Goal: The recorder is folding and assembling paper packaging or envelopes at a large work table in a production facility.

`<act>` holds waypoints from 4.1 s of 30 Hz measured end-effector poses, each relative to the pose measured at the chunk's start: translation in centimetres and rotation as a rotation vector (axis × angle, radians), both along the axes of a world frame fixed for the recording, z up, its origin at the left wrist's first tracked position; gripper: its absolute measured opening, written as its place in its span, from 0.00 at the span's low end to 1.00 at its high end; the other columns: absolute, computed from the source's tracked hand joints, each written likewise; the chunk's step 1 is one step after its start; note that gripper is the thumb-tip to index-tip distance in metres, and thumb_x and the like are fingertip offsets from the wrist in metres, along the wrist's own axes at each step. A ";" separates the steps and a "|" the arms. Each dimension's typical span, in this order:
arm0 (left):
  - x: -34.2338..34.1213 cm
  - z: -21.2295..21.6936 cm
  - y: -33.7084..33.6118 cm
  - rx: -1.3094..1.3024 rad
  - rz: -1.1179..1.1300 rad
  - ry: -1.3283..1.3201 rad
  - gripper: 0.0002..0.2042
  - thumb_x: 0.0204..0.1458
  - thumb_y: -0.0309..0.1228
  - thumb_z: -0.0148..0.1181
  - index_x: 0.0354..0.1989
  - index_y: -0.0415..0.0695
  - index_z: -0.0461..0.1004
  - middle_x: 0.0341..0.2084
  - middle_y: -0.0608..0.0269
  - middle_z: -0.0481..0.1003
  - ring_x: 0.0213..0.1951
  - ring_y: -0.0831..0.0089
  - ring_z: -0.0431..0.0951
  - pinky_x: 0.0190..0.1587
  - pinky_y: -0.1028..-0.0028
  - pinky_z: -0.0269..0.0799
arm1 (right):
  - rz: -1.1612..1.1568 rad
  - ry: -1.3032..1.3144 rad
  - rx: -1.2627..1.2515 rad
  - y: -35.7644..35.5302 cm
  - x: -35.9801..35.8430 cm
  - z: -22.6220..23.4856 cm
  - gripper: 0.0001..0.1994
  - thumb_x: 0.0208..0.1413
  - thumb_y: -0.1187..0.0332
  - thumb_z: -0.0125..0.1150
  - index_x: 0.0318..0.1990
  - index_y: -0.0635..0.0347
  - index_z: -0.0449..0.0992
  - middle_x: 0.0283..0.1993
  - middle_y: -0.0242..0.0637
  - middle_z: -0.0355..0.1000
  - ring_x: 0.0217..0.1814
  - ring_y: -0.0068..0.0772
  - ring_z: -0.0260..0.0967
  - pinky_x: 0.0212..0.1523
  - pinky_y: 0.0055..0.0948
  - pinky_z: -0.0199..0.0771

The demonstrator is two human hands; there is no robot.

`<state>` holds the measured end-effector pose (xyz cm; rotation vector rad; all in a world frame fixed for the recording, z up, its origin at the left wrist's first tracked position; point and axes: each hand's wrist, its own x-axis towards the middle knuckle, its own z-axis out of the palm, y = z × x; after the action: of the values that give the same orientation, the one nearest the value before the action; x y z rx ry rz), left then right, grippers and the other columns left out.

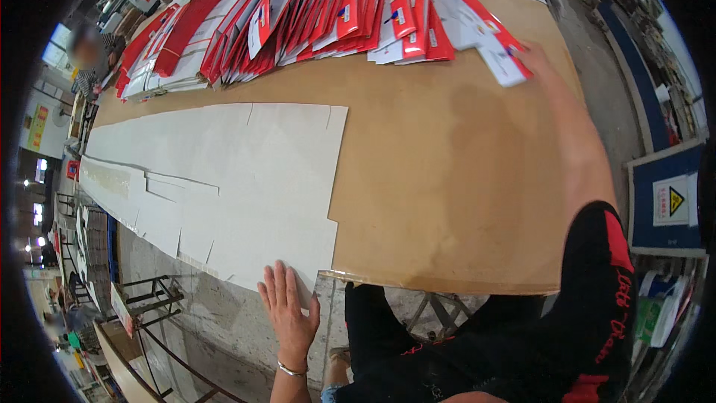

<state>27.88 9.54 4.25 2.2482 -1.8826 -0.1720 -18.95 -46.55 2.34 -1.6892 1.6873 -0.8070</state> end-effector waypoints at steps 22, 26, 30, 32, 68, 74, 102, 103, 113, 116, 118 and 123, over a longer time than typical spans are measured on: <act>-12.2 6.3 -2.9 -0.330 -0.428 0.282 0.22 0.38 0.26 0.65 0.47 0.43 0.73 0.50 0.57 0.72 0.56 0.59 0.70 0.57 0.60 0.66 | 0.670 0.064 -0.386 46.6 4.9 10.7 0.08 0.44 0.72 0.62 0.34 0.60 0.73 0.34 0.38 0.72 0.41 0.43 0.68 0.50 0.41 0.63; -9.9 0.2 -5.8 -0.129 -0.551 0.175 0.23 0.37 0.32 0.68 0.47 0.45 0.75 0.48 0.59 0.72 0.58 0.62 0.66 0.60 0.58 0.60 | 0.728 -0.112 -0.154 47.9 -7.5 6.0 0.08 0.57 0.70 0.57 0.42 0.61 0.73 0.41 0.42 0.72 0.47 0.41 0.67 0.52 0.39 0.63; -11.8 0.2 -6.8 -0.104 -0.729 0.563 0.15 0.38 0.37 0.69 0.35 0.46 0.79 0.44 0.64 0.74 0.51 0.63 0.70 0.54 0.61 0.63 | 0.498 0.019 -0.203 50.3 -13.3 5.0 0.17 0.60 0.60 0.56 0.51 0.61 0.72 0.46 0.42 0.74 0.45 0.45 0.70 0.45 0.45 0.68; -13.4 -0.4 -7.5 -0.105 -0.677 0.719 0.11 0.39 0.38 0.69 0.29 0.46 0.79 0.40 0.67 0.76 0.48 0.64 0.70 0.51 0.63 0.63 | 0.569 0.018 -0.398 50.4 -15.3 2.0 0.15 0.61 0.60 0.52 0.48 0.60 0.75 0.46 0.42 0.74 0.47 0.47 0.69 0.46 0.47 0.67; -29.3 -1.3 -6.5 -0.081 -0.849 0.000 0.45 0.42 0.44 0.66 0.68 0.41 0.49 0.69 0.54 0.47 0.71 0.59 0.43 0.66 0.41 0.36 | -0.477 -0.569 -0.090 54.5 0.1 -2.3 0.13 0.60 0.69 0.56 0.50 0.63 0.71 0.45 0.39 0.73 0.36 0.33 0.72 0.36 0.31 0.75; -30.1 -1.4 -5.9 -0.143 -0.918 0.156 0.49 0.43 0.53 0.64 0.68 0.39 0.46 0.70 0.55 0.46 0.71 0.58 0.43 0.68 0.44 0.34 | -0.202 0.392 -0.682 52.4 -2.5 3.1 0.17 0.58 0.75 0.51 0.55 0.68 0.69 0.51 0.56 0.70 0.50 0.54 0.70 0.50 0.42 0.69; -16.4 -2.7 -9.1 -0.252 -0.439 0.070 0.25 0.54 0.41 0.57 0.60 0.47 0.65 0.58 0.56 0.63 0.62 0.53 0.57 0.61 0.50 0.50 | 0.378 0.666 -0.438 48.9 -0.7 2.0 0.30 0.57 0.61 0.54 0.68 0.47 0.56 0.72 0.38 0.49 0.74 0.47 0.44 0.69 0.53 0.43; -16.8 -2.7 -8.7 -0.291 -0.448 0.028 0.33 0.50 0.45 0.60 0.63 0.45 0.60 0.60 0.56 0.61 0.64 0.53 0.54 0.62 0.46 0.46 | 0.460 0.707 -0.460 48.9 1.1 2.4 0.31 0.56 0.54 0.56 0.67 0.46 0.57 0.72 0.38 0.50 0.73 0.47 0.45 0.68 0.57 0.42; -8.8 2.4 -4.9 -0.122 -0.556 -0.241 0.47 0.37 0.41 0.70 0.68 0.47 0.50 0.52 0.63 0.71 0.64 0.61 0.59 0.67 0.44 0.37 | 0.526 0.692 -0.488 50.0 4.5 1.7 0.35 0.52 0.46 0.56 0.67 0.43 0.58 0.71 0.35 0.52 0.72 0.45 0.46 0.67 0.60 0.43; -7.3 1.4 -5.6 -0.193 -0.479 -0.036 0.45 0.38 0.32 0.70 0.68 0.46 0.51 0.33 0.64 0.80 0.53 0.63 0.72 0.67 0.57 0.48 | 0.513 0.685 -0.471 50.6 4.3 1.4 0.35 0.52 0.46 0.56 0.67 0.43 0.58 0.70 0.35 0.52 0.72 0.45 0.46 0.67 0.60 0.42; -7.7 1.0 -6.8 -0.090 -0.180 0.529 0.44 0.42 0.30 0.70 0.68 0.45 0.50 0.41 0.60 0.78 0.53 0.62 0.72 0.63 0.62 0.56 | 0.503 0.683 -0.466 50.8 4.1 1.2 0.35 0.52 0.45 0.56 0.67 0.44 0.58 0.70 0.35 0.52 0.72 0.45 0.46 0.67 0.60 0.42; -11.4 -3.3 -8.7 -0.640 0.047 1.261 0.34 0.48 0.32 0.69 0.62 0.38 0.57 0.49 0.54 0.72 0.50 0.66 0.72 0.54 0.66 0.66 | 0.491 0.647 -0.417 50.8 4.7 2.1 0.34 0.53 0.50 0.58 0.68 0.43 0.57 0.72 0.35 0.50 0.74 0.44 0.43 0.69 0.59 0.37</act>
<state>16.53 0.80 1.00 1.1907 -0.9597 -0.6662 -14.23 4.25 4.39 -2.7336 1.4125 -0.4042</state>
